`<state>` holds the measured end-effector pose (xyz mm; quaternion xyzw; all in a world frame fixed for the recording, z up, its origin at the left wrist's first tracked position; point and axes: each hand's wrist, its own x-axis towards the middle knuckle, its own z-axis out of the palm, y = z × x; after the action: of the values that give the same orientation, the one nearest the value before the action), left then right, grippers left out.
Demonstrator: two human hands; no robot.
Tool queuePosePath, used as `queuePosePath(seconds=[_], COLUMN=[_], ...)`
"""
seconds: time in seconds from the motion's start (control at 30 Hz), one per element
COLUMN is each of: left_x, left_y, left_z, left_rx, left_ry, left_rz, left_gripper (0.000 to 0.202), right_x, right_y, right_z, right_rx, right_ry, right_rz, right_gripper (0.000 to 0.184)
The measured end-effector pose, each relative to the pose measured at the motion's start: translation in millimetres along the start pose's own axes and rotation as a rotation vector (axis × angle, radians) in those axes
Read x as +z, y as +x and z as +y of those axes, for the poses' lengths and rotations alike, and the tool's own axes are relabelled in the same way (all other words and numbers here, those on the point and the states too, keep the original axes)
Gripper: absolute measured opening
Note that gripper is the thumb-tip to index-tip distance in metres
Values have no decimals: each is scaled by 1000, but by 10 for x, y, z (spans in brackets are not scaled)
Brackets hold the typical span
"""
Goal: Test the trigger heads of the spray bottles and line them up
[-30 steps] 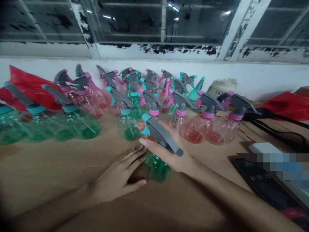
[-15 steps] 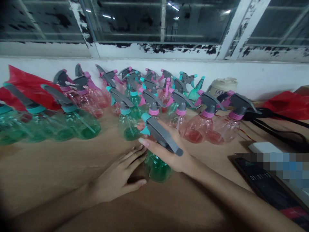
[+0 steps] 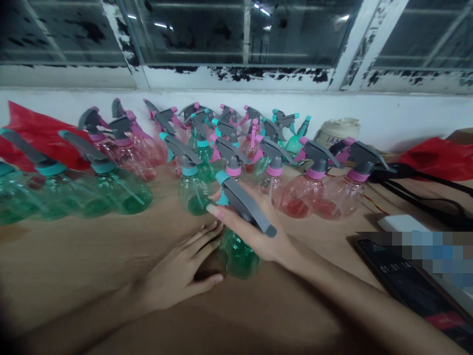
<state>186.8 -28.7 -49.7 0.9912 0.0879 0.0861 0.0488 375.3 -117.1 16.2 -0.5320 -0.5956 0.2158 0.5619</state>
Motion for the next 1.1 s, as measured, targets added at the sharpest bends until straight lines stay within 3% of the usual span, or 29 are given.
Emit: queuePosePath(seconds=[0.13, 0.73, 1.0, 1.1], left_x=[-1, -10, -86, -117], left_y=[6, 7, 6, -3], left_z=[0, 6, 51, 83], left_rx=[-2, -7, -24, -53], left_ry=[-30, -45, -84, -142], left_rz=[18, 21, 15, 13], left_gripper=[72, 69, 69, 69], right_x=[14, 9, 10, 65], right_y=[-7, -21, -50, -69], right_z=[25, 4, 12, -15], right_rx=[43, 54, 50, 63], right_ry=[79, 70, 128, 140], right_rz=[-25, -28, -114, -89], right_gripper=[30, 31, 31, 30])
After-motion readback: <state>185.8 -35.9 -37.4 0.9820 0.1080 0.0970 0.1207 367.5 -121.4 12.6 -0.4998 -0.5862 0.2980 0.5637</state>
